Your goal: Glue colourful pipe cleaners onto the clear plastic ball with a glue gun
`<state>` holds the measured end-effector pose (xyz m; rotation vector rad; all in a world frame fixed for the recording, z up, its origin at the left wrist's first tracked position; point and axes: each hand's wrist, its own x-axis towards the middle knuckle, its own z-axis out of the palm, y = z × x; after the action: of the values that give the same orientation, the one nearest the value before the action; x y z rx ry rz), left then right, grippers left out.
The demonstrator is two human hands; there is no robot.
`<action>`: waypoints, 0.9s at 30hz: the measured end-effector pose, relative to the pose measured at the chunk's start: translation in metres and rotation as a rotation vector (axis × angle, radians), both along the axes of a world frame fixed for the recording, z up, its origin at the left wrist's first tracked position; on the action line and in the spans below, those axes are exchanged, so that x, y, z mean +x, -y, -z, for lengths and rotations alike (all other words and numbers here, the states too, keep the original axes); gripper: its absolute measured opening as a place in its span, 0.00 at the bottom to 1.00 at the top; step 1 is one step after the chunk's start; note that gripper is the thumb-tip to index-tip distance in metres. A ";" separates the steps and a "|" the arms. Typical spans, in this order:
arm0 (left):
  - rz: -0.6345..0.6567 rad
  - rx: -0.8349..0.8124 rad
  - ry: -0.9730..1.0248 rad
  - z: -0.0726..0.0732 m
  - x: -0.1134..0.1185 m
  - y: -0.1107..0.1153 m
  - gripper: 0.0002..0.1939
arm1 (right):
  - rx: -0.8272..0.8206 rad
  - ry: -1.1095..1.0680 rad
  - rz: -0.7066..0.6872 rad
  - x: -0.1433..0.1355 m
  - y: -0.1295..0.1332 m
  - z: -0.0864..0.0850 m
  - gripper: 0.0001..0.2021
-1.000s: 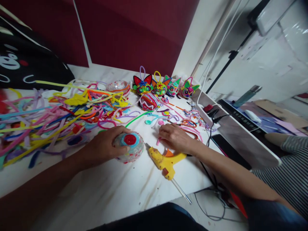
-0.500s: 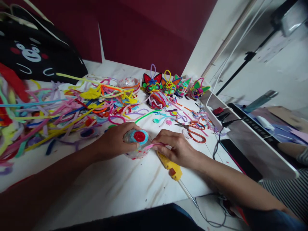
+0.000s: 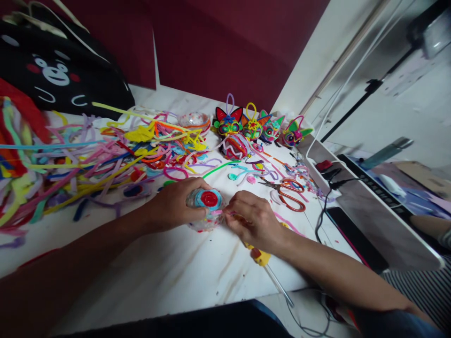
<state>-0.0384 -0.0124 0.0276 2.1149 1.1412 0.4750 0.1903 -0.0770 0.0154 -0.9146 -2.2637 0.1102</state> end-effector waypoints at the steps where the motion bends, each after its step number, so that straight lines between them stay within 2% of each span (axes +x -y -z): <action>1: 0.000 -0.001 -0.001 0.000 0.000 0.000 0.23 | 0.016 0.021 0.015 -0.001 0.000 0.001 0.10; 6: 0.009 0.023 -0.014 -0.001 -0.001 0.000 0.23 | 0.094 0.078 0.041 -0.003 0.002 0.002 0.12; 15: 0.038 0.032 0.035 0.011 -0.007 -0.004 0.24 | 0.153 0.092 0.052 -0.007 0.004 0.002 0.13; 27: -0.015 0.011 0.011 0.008 -0.005 0.000 0.27 | 0.140 0.134 0.070 -0.008 -0.001 0.002 0.16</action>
<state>-0.0433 -0.0127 0.0197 2.1124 1.1517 0.5004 0.1822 -0.0762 0.0136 -0.9495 -2.3250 -0.1433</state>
